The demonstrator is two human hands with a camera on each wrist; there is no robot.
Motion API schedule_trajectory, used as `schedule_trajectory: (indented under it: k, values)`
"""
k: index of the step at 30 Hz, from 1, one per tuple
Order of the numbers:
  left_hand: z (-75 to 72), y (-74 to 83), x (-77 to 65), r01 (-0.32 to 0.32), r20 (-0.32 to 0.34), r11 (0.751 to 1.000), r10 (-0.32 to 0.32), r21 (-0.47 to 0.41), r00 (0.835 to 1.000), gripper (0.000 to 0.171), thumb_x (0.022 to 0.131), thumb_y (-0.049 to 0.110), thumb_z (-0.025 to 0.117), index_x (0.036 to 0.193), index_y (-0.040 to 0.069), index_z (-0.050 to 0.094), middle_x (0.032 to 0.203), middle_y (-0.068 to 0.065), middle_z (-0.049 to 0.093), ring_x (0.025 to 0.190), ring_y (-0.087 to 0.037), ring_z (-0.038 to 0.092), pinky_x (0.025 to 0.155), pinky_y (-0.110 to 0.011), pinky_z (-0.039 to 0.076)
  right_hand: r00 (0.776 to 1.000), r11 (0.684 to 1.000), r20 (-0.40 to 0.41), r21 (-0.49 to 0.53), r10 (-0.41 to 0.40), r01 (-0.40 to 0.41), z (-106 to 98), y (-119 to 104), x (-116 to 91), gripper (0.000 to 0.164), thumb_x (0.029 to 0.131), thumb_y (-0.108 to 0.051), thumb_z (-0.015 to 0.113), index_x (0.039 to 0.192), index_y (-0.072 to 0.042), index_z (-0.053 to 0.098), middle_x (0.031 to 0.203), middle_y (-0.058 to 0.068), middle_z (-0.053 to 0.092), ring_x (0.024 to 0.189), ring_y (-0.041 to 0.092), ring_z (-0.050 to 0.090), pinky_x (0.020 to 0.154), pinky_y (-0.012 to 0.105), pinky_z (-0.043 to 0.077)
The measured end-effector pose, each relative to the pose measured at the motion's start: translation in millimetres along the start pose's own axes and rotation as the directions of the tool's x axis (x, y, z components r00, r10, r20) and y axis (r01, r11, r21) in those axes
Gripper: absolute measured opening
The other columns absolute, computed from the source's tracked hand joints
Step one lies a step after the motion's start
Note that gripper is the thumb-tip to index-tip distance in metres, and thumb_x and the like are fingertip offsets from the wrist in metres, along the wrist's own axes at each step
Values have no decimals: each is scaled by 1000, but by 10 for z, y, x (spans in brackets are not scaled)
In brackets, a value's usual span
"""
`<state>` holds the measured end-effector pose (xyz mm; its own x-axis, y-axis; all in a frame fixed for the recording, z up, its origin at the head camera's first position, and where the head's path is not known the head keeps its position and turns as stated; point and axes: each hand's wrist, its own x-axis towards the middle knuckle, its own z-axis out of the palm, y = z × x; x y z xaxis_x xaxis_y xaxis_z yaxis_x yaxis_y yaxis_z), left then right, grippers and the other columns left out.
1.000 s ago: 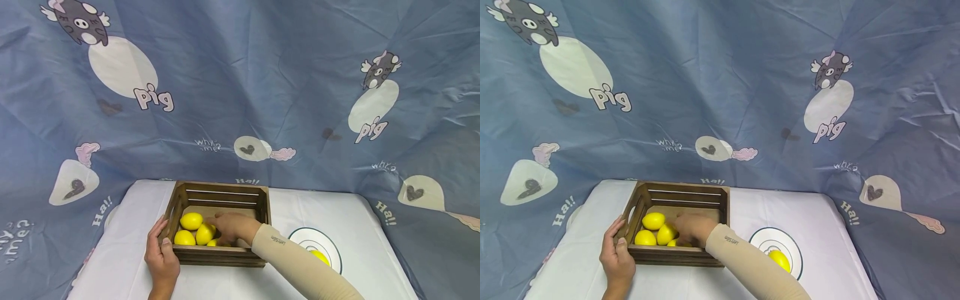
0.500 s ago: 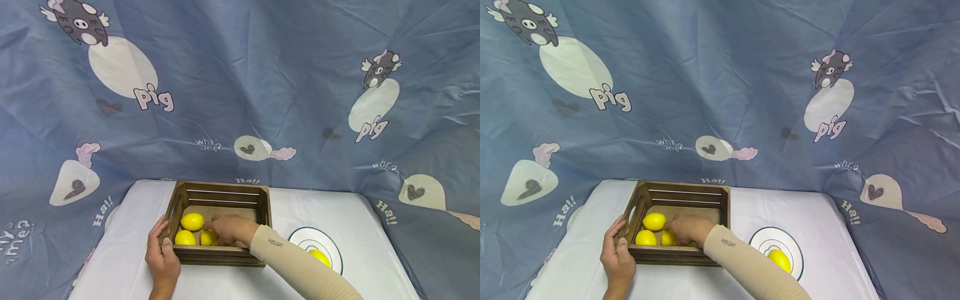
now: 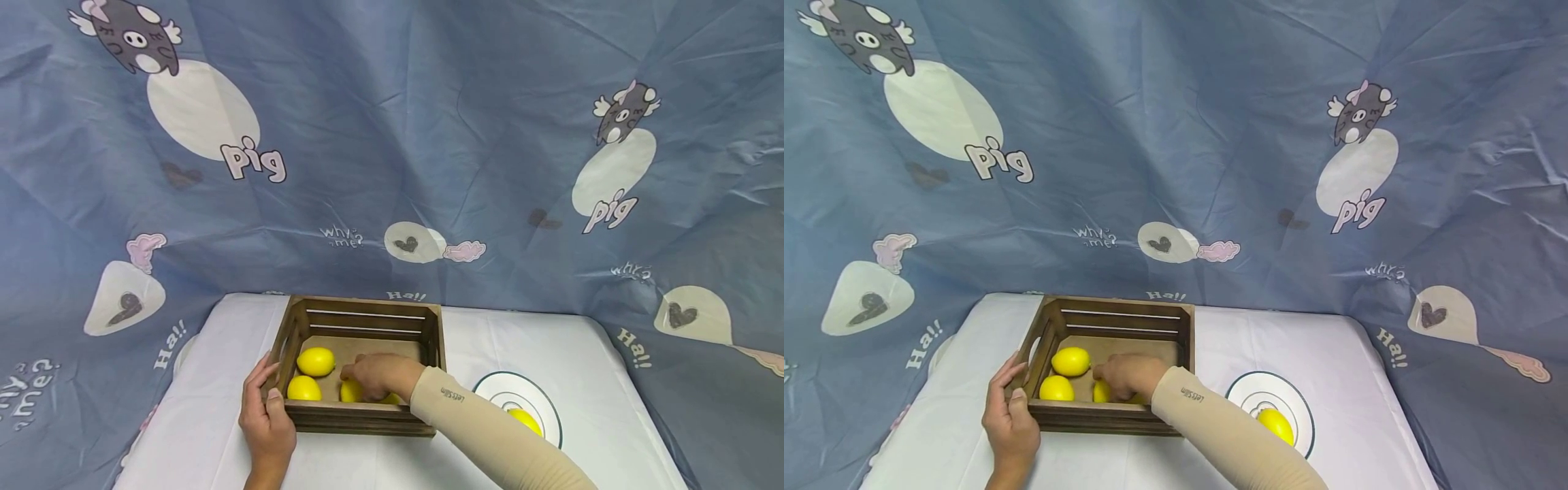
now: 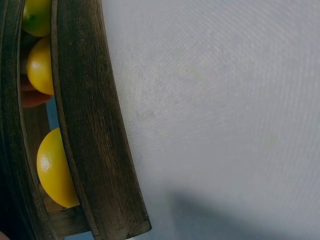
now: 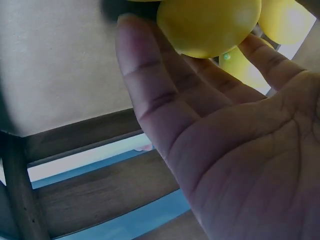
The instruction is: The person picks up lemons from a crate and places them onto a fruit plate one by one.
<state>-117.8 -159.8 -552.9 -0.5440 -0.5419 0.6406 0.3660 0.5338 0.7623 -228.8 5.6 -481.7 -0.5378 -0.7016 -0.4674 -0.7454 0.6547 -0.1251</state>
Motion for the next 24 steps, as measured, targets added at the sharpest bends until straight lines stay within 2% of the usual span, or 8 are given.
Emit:
schedule_trajectory:
  k: [4, 7, 13, 20, 24]
  values:
    - [-10, -19, -7, 5, 4, 1000, -5, -5, 1000, 37, 91, -8, 43, 120, -9, 65, 141, -21, 61, 138, -17, 52, 115, -21, 35, 999, 999, 27, 21, 27, -27, 15, -1, 7, 49, 92, -19, 79, 138, -30, 64, 122, -3, 66, 101, 11, 59, 92, 30, 53]
    - [-22, -172, -47, 16, 15, 1000, -15, -4, 1000, 38, 92, -5, 43, 123, -4, 66, 143, -15, 61, 138, -16, 52, 114, -22, 36, 999, 999, 35, 27, 41, -42, 24, 1, 8, 46, 93, -18, 79, 136, -30, 65, 120, -5, 68, 102, 9, 60, 94, 30, 52]
    - [-29, -173, -40, 10, 20, 1000, -10, -12, 1000, 37, 93, -5, 43, 122, -5, 66, 144, -15, 60, 138, -17, 52, 115, -23, 36, 998, 998, 44, 40, 40, -42, 22, 8, -7, 43, 93, -12, 76, 132, -27, 68, 116, -8, 70, 103, 8, 61, 97, 28, 51]
    - [-27, -152, -36, -3, 26, 1000, 3, -13, 1000, 36, 94, -3, 44, 122, -6, 65, 145, -14, 60, 138, -18, 52, 115, -24, 36, 997, 998, 75, 66, 19, -24, 35, 18, 9, 37, 94, -11, 74, 127, -26, 71, 110, -7, 70, 95, 9, 59, 92, 30, 52]
    - [-23, -142, -39, 7, 28, 1000, -7, -13, 1000, 36, 94, -3, 44, 122, -6, 65, 145, -13, 60, 139, -18, 52, 116, -24, 35, 995, 998, 94, 61, 15, -21, 25, 20, 8, 37, 95, -11, 73, 129, -26, 71, 111, -7, 70, 96, 9, 59, 94, 30, 51]
